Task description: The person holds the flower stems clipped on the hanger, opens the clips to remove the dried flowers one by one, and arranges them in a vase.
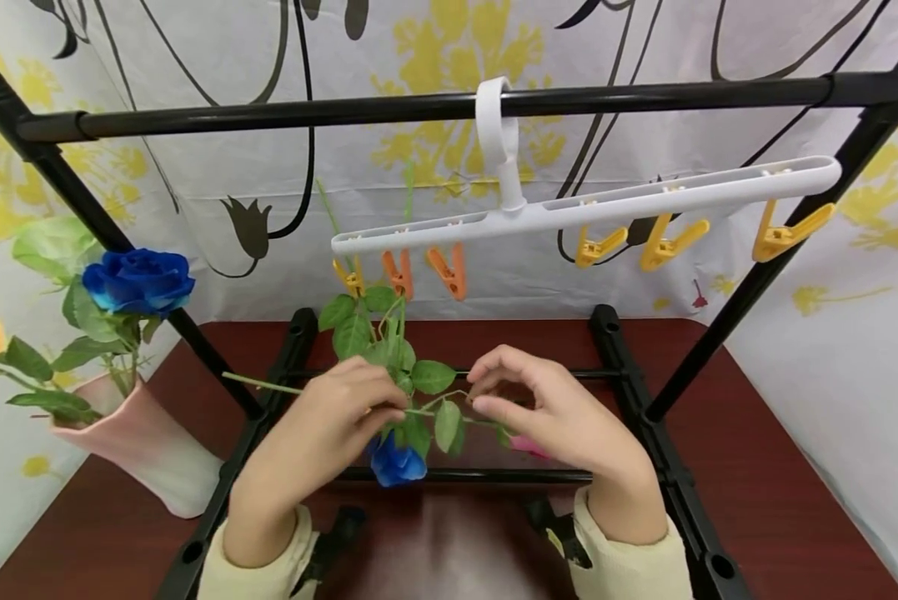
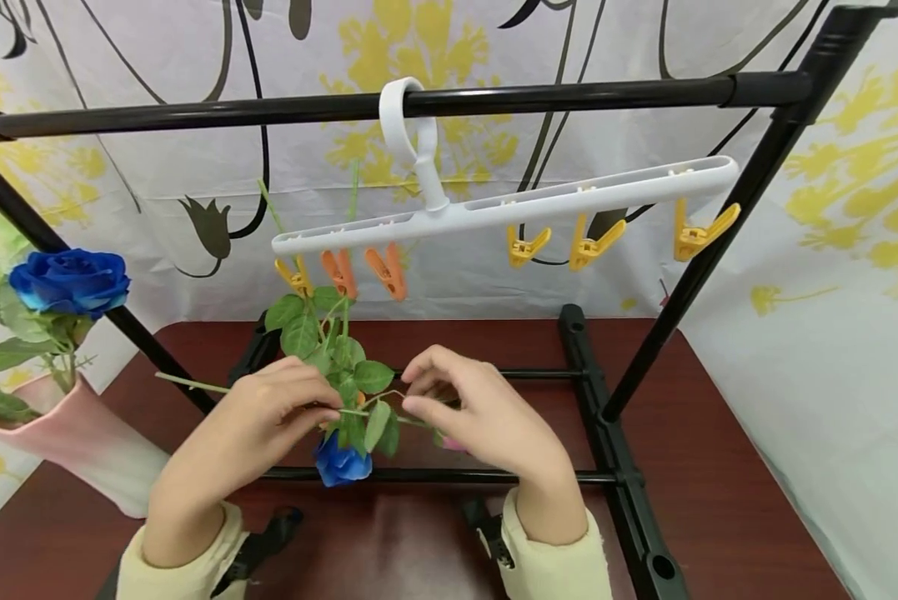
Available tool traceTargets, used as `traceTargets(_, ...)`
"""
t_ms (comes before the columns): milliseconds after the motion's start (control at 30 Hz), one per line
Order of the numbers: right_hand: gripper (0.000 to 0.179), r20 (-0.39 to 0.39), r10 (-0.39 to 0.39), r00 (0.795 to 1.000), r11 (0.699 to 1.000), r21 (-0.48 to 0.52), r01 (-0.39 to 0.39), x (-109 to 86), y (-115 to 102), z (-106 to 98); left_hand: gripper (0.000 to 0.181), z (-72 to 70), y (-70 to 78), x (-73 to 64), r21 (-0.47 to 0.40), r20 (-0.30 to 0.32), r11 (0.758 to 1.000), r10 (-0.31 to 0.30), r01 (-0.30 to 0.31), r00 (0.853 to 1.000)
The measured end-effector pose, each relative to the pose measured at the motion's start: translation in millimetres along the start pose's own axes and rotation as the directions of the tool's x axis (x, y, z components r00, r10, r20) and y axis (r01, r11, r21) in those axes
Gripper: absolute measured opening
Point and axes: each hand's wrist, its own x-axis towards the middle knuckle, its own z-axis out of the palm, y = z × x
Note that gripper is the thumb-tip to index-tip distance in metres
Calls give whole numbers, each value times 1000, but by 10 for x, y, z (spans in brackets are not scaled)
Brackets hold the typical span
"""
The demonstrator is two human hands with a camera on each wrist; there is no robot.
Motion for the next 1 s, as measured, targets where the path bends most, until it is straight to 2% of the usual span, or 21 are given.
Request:
traceTargets(233, 14, -115, 8, 993, 999, -35, -12, 263, 210, -15, 18, -210, -203, -101, 80, -104, 994, 79, -70, 991)
traceTargets(300, 15, -121, 19, 993, 1000, 8, -18, 372, 240, 18, 21, -262, -253, -140, 91, -132, 993, 88, -77, 987)
traceTargets(500, 20, -119, 73, 990, 980, 191, -50, 668, 244, 121, 30, -459, -385, -311, 73, -175, 997, 50, -38, 983)
traceTargets(633, 24, -138, 127, 982, 964, 249, -89, 816, 248, 182, 35, -624, -448, -471, 43, -216, 999, -1, 11, 976)
traceTargets(800, 30, -181, 178, 967, 949, 291, -120, 980, 271, 249, 32, -789, -525, -598, 8, -306, 1000, -9, 12, 952)
traceTargets(900, 32, -200, 200, 959, 927, 354, -119, 1074, 275, 277, 20, -861, -574, -616, -17, -362, 1000, 7, -14, 932)
traceTargets(1000, 33, -214, 223, 951, 901, 419, -117, 1139, 272, 281, 10, -925, -618, -597, -11, -415, 1000, 2, -8, 910)
